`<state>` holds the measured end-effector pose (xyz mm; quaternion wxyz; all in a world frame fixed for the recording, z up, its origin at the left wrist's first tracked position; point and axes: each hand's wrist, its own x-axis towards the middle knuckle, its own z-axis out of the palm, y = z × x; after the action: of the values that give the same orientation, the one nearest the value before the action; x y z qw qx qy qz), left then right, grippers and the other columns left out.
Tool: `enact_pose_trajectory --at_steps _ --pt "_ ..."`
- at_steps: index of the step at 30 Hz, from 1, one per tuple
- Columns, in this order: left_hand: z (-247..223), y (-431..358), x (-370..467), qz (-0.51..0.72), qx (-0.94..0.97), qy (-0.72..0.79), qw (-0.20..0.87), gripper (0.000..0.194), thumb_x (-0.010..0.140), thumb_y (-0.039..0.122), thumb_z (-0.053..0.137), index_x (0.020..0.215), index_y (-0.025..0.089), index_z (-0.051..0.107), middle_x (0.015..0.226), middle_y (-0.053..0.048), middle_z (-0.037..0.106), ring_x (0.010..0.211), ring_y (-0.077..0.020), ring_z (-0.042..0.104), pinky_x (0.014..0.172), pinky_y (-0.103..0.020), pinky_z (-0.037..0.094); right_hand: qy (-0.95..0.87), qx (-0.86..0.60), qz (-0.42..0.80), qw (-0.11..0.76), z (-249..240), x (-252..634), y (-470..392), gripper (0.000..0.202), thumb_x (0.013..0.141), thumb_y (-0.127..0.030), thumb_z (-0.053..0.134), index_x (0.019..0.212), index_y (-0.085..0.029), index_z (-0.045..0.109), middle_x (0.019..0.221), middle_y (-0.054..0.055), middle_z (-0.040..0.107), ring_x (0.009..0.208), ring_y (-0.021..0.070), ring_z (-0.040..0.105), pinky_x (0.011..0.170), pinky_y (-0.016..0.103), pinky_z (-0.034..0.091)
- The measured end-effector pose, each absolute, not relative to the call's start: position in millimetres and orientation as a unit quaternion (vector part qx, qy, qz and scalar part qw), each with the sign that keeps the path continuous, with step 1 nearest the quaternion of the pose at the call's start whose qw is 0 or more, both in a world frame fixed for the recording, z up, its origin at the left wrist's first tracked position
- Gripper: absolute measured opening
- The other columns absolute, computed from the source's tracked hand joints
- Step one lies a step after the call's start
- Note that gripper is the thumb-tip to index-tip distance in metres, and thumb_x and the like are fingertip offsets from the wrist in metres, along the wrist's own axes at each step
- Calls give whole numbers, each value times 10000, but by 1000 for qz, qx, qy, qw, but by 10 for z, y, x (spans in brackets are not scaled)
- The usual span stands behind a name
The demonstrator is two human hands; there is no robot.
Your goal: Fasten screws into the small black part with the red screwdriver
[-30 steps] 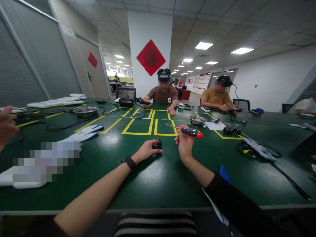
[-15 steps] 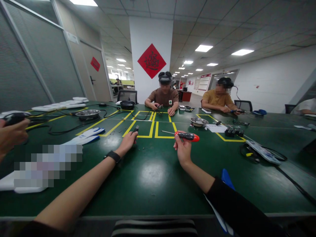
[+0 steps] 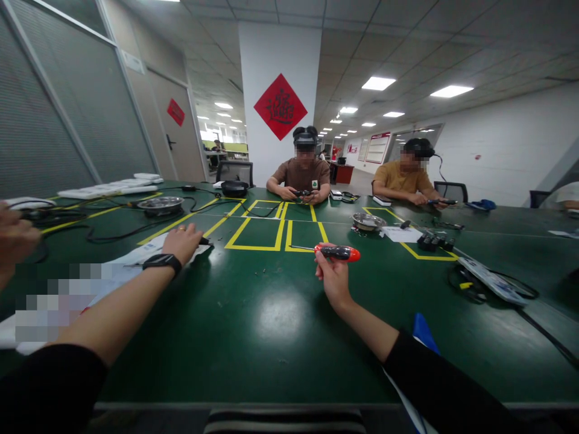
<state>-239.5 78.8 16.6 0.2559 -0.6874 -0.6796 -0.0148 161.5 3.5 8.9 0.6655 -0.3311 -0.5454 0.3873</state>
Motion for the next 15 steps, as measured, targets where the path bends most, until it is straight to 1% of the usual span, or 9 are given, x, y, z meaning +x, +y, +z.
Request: enact_pose_trajectory --at_steps 2,6,11,15 --pt "214 824 -2431 -10 -699 -665 264 166 836 159 443 913 89 572 974 -136 487 919 -260 458 759 -371 364 -545 -334 387 665 85 1616 38 294 779 -356 578 1024 -203 527 673 -34 539 443 58 462 368 175 340" --pt "248 931 -2429 -5 -726 -629 277 208 849 116 393 882 86 596 986 -146 481 937 -274 446 742 -368 350 -543 -340 383 666 81 1615 41 297 782 -358 573 1030 -202 525 677 -32 539 443 58 464 368 174 346" --pt "247 1068 -2389 -1 -770 -549 325 217 827 60 398 814 58 615 967 -170 500 919 -275 437 703 -356 338 -540 -345 382 666 79 1618 46 305 779 -365 575 1031 -201 525 680 -30 536 440 57 465 361 172 339" --pt "279 1120 -2388 0 -784 -529 324 188 807 41 435 791 58 623 948 -151 511 908 -241 428 726 -348 333 -535 -350 381 668 62 1625 65 319 780 -369 575 1048 -205 518 678 -30 533 438 58 466 364 174 340"
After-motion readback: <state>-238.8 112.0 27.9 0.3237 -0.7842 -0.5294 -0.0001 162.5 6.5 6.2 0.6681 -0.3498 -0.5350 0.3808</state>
